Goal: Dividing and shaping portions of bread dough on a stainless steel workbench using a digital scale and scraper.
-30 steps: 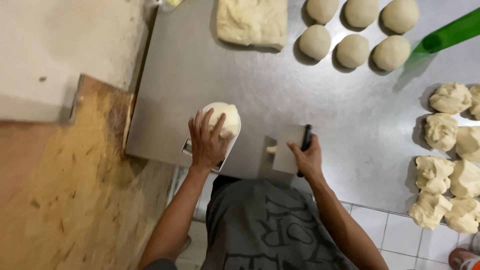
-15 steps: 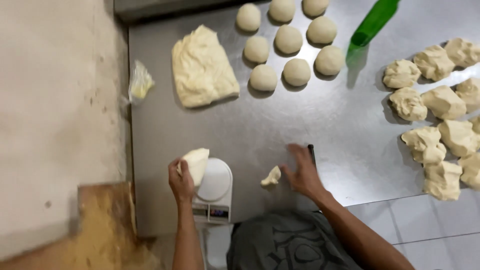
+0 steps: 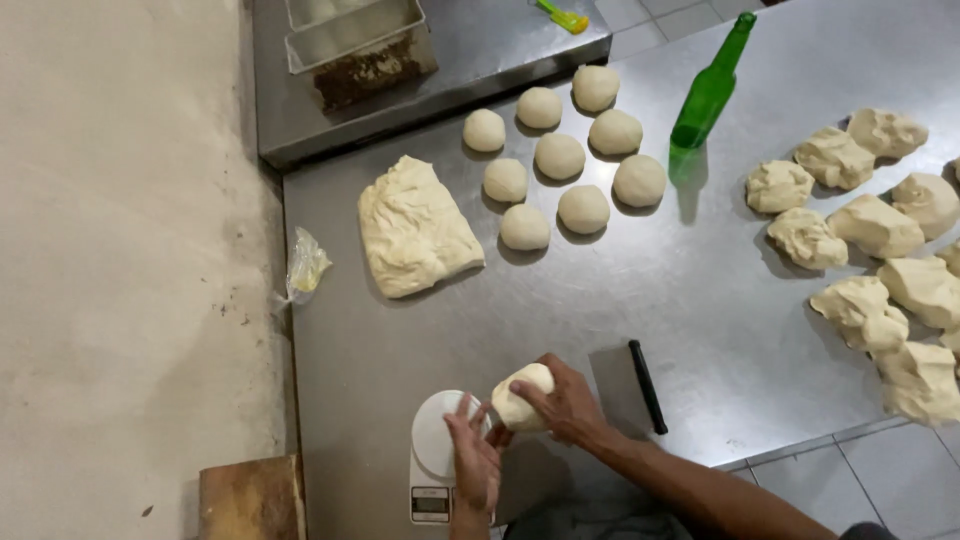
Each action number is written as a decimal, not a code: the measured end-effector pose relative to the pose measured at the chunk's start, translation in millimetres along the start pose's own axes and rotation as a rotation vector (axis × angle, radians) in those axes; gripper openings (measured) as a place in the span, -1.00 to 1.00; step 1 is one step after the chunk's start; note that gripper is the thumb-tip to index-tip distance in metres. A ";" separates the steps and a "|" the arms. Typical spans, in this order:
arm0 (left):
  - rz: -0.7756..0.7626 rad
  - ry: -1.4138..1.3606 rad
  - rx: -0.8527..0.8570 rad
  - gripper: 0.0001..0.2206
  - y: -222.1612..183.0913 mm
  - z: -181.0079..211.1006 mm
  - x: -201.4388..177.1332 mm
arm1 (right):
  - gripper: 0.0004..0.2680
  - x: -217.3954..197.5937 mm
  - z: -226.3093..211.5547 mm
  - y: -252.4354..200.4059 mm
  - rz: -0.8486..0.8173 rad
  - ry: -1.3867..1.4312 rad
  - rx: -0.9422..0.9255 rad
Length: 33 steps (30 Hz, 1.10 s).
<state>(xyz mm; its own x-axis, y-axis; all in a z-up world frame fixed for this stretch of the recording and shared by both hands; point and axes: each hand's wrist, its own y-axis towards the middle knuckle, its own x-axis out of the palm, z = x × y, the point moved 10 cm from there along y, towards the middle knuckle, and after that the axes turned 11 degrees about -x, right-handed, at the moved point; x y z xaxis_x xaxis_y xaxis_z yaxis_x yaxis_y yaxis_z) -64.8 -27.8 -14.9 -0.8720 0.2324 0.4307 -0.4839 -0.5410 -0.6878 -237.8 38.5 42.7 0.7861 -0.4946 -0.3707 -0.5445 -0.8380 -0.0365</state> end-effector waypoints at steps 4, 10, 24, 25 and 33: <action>-0.259 0.258 0.360 -0.33 -9.3 -22.9 62.5 | -0.67 -12.5 14.3 -9.9 0.193 0.135 0.129; 0.053 -0.034 0.239 -0.43 20.1 -26.2 42.9 | -0.66 0.5 6.2 -11.2 0.047 0.306 -0.011; -0.009 0.276 0.522 -0.46 -5.6 2.2 49.5 | -0.72 -20.5 -51.2 -34.3 0.063 0.311 -0.306; -0.020 0.278 0.523 -0.46 -7.2 6.6 54.4 | -0.72 -27.8 -54.1 -28.6 0.072 0.307 -0.309; -0.023 0.319 0.455 -0.55 -36.2 -15.5 91.9 | -0.66 -39.3 -17.6 -28.2 -0.022 0.274 -0.008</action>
<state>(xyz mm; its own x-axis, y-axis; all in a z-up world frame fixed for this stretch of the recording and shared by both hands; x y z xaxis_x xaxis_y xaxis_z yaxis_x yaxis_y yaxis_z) -128.5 25.7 40.6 -0.8746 0.4433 0.1963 -0.4846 -0.8110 -0.3278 -248.2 77.5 74.7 0.8484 -0.5189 -0.1047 -0.5246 -0.8507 -0.0342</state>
